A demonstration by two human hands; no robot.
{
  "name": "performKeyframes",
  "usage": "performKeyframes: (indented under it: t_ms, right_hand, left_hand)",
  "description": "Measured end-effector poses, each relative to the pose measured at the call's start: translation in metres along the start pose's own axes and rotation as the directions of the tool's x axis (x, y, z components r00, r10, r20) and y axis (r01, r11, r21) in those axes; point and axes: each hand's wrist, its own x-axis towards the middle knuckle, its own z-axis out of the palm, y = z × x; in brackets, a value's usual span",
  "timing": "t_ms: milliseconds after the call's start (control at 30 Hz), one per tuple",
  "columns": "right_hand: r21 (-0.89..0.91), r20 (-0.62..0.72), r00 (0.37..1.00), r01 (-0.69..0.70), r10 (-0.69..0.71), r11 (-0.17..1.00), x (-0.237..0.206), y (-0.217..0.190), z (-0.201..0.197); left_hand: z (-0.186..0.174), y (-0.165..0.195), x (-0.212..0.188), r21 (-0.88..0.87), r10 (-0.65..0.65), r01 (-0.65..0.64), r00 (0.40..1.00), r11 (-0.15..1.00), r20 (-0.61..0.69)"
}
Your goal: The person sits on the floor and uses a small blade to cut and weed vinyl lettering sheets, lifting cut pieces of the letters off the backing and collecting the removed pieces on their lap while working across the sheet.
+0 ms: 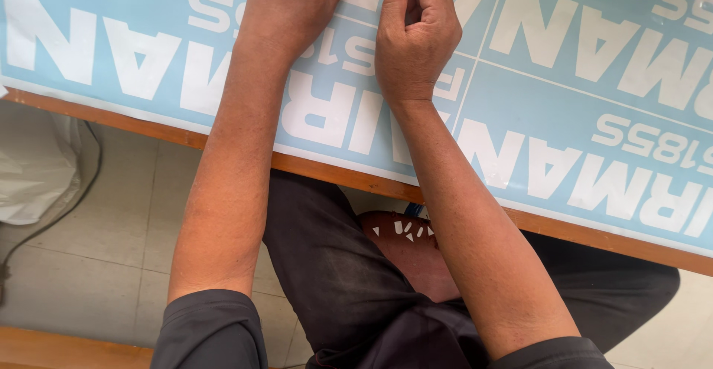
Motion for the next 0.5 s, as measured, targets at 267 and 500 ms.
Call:
performKeyframes:
  t_ms: [267, 500]
  right_hand:
    - [0.015, 0.004, 1.000, -0.012, 0.012, 1.000, -0.001, 0.000, 0.001]
    - [0.067, -0.047, 0.995, -0.088, 0.091, 0.994, -0.002, 0.008, -0.001]
  left_hand:
    - [-0.016, 0.004, 0.003, -0.287, -0.217, 0.245, 0.968, 0.926, 0.128]
    - [-0.082, 0.082, -0.040, -0.767, -0.557, 0.433, 0.822, 0.473, 0.121]
